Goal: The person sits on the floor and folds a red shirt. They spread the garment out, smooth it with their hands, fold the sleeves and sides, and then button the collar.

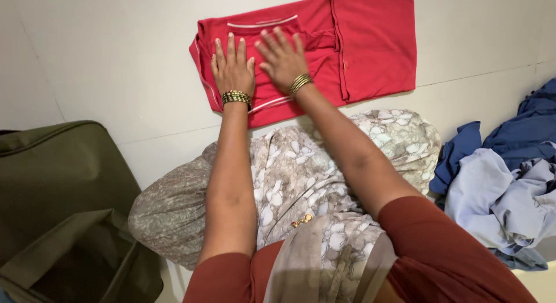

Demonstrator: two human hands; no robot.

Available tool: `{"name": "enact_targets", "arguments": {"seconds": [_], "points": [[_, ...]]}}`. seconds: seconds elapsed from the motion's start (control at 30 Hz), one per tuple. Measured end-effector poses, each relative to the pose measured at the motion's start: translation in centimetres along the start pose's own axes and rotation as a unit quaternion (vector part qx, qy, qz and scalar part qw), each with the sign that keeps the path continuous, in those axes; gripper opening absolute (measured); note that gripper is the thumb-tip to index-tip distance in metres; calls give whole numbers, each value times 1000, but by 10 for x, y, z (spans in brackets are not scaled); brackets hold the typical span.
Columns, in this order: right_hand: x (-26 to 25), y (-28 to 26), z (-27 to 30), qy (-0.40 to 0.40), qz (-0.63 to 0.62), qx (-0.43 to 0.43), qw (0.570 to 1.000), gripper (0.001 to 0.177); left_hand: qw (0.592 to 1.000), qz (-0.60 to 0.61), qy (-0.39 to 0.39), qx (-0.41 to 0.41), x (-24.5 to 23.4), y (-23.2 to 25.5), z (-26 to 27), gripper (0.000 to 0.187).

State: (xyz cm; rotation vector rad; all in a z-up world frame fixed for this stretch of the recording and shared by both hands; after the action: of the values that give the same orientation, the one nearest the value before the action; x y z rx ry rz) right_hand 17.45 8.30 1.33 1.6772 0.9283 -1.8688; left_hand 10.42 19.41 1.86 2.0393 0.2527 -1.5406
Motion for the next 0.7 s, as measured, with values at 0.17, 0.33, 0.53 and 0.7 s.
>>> {"name": "enact_targets", "arguments": {"seconds": [0.17, 0.33, 0.53, 0.7], "points": [[-28, 71, 17, -17, 37, 135, 990, 64, 1000, -14, 18, 1, -1, -2, -3, 63], [-14, 111, 54, 79, 68, 145, 984, 53, 992, -63, 92, 59, -23, 19, -3, 47], [33, 26, 90, 54, -52, -73, 995, 58, 995, 27, -6, 94, -8, 40, 39, 9], [-34, 72, 85, 208, 64, 30, 976, 44, 996, -63, 59, 19, -42, -7, 46, 10]]}}
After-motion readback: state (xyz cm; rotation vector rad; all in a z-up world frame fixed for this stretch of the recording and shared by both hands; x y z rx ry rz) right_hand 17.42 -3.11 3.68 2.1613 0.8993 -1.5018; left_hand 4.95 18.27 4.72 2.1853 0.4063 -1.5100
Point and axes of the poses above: each hand's wrist, its own z-axis away from the middle knuckle, its own x-axis out of the palm, y = z × x, the point moved 10 cm from there along -z, towards the middle knuckle, and after that the axes turned 15 degrees about y, right-handed, at the moved point
